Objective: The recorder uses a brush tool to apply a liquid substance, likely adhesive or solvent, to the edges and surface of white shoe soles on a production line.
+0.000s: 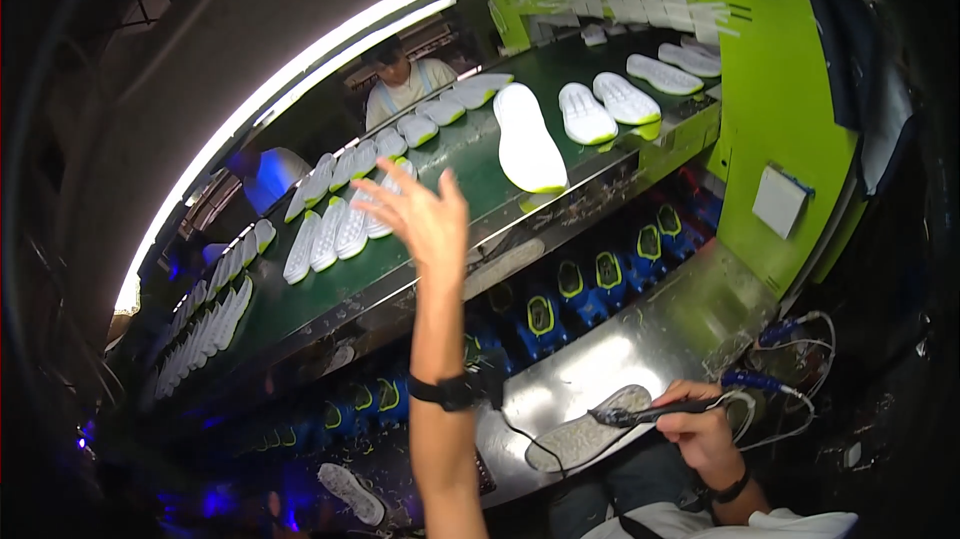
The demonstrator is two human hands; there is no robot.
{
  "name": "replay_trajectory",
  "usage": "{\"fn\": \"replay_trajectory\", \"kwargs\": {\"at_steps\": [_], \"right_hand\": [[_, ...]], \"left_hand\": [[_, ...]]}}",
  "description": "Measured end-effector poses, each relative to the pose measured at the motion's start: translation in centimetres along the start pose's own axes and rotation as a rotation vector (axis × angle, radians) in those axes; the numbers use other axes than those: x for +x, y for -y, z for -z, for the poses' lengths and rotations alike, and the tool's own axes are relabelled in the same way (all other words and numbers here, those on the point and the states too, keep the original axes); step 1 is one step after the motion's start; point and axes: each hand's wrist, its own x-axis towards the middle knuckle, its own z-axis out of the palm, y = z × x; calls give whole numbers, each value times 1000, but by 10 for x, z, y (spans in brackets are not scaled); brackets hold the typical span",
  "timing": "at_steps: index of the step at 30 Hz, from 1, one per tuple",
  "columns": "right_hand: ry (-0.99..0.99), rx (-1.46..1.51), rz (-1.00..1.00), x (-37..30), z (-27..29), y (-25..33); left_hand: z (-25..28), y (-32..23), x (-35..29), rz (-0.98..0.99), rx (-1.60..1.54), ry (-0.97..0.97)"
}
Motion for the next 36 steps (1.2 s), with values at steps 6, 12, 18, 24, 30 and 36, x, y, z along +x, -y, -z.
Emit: {"fn": "replay_trajectory", "kwargs": {"at_steps": [6,12,18,24,30,36], "right_hand": [[1,182,-389,-29,25,-42],[78,211,-243,-19,32,-31],[-98,-9,-149,-4,30,-24],[284,-647,244,-3,-6,-55],[660,-904,345,-7,-78,-88],[547,-741,171,-30,-64,-89]], "left_hand": [[9,76,21,169,278,389],[112,19,-104,151,-161,89],[152,73,-320,1023,-1199,1426],[205,65,-403,1445,-1578,1001],[222,78,-413,1445,-2234,478],[209,68,-391,1655,-1827,336]]}}
